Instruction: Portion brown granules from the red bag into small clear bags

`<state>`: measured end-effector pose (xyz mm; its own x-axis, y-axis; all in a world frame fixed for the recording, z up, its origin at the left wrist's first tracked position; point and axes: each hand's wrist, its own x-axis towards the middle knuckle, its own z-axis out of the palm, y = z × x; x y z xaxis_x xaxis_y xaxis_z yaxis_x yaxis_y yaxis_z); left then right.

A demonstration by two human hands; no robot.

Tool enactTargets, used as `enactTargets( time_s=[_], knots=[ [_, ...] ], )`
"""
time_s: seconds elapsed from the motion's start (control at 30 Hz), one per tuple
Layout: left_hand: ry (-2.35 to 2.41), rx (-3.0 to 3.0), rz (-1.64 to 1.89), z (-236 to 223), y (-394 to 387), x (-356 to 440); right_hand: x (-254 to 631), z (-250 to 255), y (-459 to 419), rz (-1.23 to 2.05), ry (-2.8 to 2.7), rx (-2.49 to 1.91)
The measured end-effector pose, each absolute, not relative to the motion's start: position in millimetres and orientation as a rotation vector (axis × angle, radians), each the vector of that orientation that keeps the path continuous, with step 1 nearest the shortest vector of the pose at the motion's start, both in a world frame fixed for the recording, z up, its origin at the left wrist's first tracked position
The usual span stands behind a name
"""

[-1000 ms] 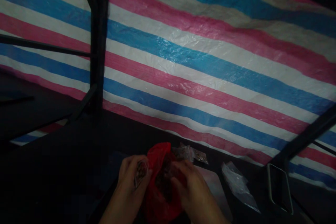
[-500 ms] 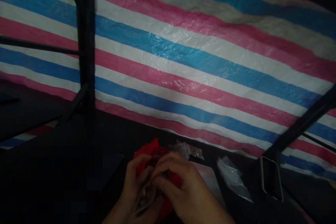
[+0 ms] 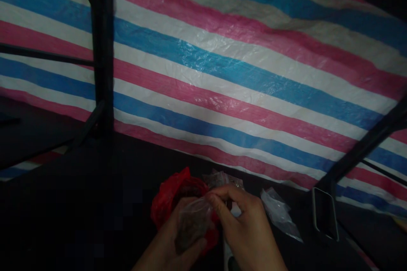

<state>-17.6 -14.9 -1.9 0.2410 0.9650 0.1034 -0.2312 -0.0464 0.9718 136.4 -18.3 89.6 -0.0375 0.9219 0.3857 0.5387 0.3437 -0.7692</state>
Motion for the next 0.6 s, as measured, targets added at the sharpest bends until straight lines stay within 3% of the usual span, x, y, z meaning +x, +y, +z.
enactTargets(
  time_s=[0.33,0.43,0.6],
  knots=[
    [1.005,1.434,1.364,-3.5,-16.7,-27.5,189.2,98.4,-17.5,0.553,-1.570,-1.429],
    [1.132,1.509,1.499,-11.3,-12.0,-33.7,229.9,85.5,-10.7,0.536,-1.554,-1.605],
    [1.128,1.591,1.414,-9.2,-14.0,-39.5,268.4,49.2,4.0,0.474,-1.600,-1.759]
  ],
)
